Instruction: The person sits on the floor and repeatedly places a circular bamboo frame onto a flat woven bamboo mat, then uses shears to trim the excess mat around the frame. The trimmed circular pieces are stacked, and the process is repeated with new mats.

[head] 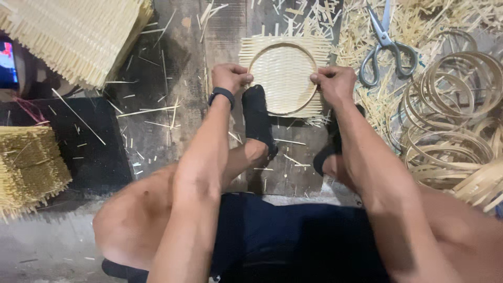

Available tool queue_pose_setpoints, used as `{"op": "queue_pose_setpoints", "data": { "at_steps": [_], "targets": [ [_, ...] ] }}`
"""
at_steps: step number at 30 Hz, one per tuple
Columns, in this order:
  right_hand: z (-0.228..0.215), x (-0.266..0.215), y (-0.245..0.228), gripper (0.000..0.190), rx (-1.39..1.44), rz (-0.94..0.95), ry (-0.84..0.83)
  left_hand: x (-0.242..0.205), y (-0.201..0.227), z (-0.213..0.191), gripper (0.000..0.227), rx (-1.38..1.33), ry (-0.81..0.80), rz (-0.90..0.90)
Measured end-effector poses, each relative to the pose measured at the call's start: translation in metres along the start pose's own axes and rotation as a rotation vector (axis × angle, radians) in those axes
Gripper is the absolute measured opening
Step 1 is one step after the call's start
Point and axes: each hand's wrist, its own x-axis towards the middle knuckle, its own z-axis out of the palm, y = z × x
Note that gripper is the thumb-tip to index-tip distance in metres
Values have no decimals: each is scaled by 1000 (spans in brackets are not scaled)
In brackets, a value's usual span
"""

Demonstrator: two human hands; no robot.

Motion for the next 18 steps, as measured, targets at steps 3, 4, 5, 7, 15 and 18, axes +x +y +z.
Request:
{"op": "queue_pose_setpoints", "data": {
  "at_steps": [3,4,5,7,15,18],
  "targets": [
    [-2,2,12,21,19,55,-60,4,-7,13,18,-48,56,45],
    [-3,5,15,18,44,44,-58,4,-9,17,18,18,96,86],
    [-1,9,16,15,70,31,-68,3,-12,17,18,54,101,39],
    [-3,19,19,15,-48,110,-113,0,-12,19,18,70,139,54],
    [-15,41,55,24,189,104,-342,-14,14,12,24,10,111,-82],
    [-9,36,66,24,235,149,-266,-11,16,6,25,-45,48,-127]
  ]
}}
